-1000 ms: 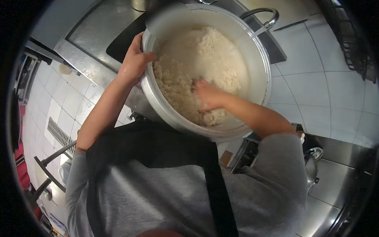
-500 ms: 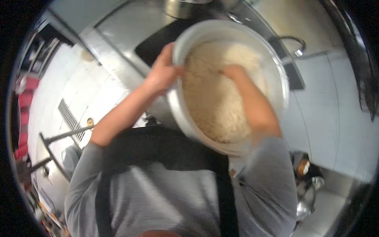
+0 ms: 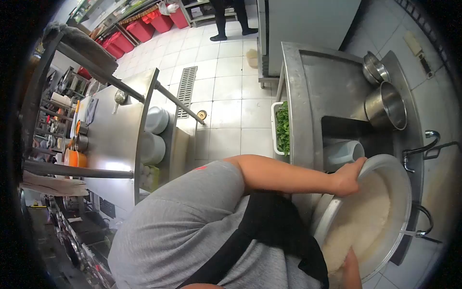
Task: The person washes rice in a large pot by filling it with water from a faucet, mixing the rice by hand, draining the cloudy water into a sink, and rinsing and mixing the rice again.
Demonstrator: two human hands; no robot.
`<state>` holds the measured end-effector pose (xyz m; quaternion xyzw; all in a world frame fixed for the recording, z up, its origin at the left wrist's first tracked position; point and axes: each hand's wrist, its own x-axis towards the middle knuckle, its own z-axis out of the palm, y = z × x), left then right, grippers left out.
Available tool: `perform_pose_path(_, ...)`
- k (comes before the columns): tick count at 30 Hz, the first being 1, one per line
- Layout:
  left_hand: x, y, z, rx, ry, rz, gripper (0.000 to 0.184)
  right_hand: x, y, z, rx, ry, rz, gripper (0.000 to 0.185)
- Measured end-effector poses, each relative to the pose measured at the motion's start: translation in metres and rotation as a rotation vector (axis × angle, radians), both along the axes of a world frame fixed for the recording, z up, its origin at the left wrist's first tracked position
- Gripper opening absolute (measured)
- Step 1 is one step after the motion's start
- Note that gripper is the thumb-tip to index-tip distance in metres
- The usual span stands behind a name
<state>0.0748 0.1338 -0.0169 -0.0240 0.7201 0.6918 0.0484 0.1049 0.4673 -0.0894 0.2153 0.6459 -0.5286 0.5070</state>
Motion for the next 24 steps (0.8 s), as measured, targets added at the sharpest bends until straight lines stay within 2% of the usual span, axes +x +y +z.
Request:
perform_pose_path(4, 0.004, -0.005, 0.008, 0.026, -0.036, -0.01, 0.07, -0.004, -0.058, -0.025, -0.324, 0.12, -0.335, 0.053)
perform_pose_path(8, -0.005, 0.004, -0.01, 0.009, 0.052, 0.003, 0.071, -0.036, -0.092, -0.012, -0.523, 0.204, -0.586, 0.049)
perform_pose_path(11, -0.006, -0.001, -0.011, -0.035, 0.089, -0.03, 0.073, -0.07, -0.084, 0.001, -0.495, 0.347, -0.677, 0.047)
perform_pose_path(13, -0.008, -0.002, -0.011, -0.04, 0.086, -0.075, 0.073, -0.093, -0.066, 0.001, -0.288, 0.534, -0.67, 0.045)
perform_pose_path(15, -0.007, -0.003, -0.009, -0.039, 0.072, -0.097, 0.075, -0.121, -0.036, 0.005, 0.209, 0.765, -0.451, 0.041)
perform_pose_path(17, -0.009, -0.004, -0.008, -0.058, 0.037, -0.122, 0.077, -0.17, 0.005, 0.003, 1.061, 0.797, 0.443, 0.034)
perform_pose_path(20, -0.004, -0.007, -0.002, -0.047, 0.064, -0.117, 0.082, -0.241, 0.057, -0.051, 1.153, 1.148, 0.863, 0.026)
perform_pose_path(22, -0.004, -0.007, -0.001, -0.065, 0.052, -0.113, 0.084, -0.224, -0.017, -0.01, 1.095, 0.966, 0.573, 0.027)
perform_pose_path(24, -0.005, -0.006, -0.001, -0.089, 0.053, -0.125, 0.086, -0.224, -0.036, -0.027, 0.928, 1.089, 0.554, 0.031)
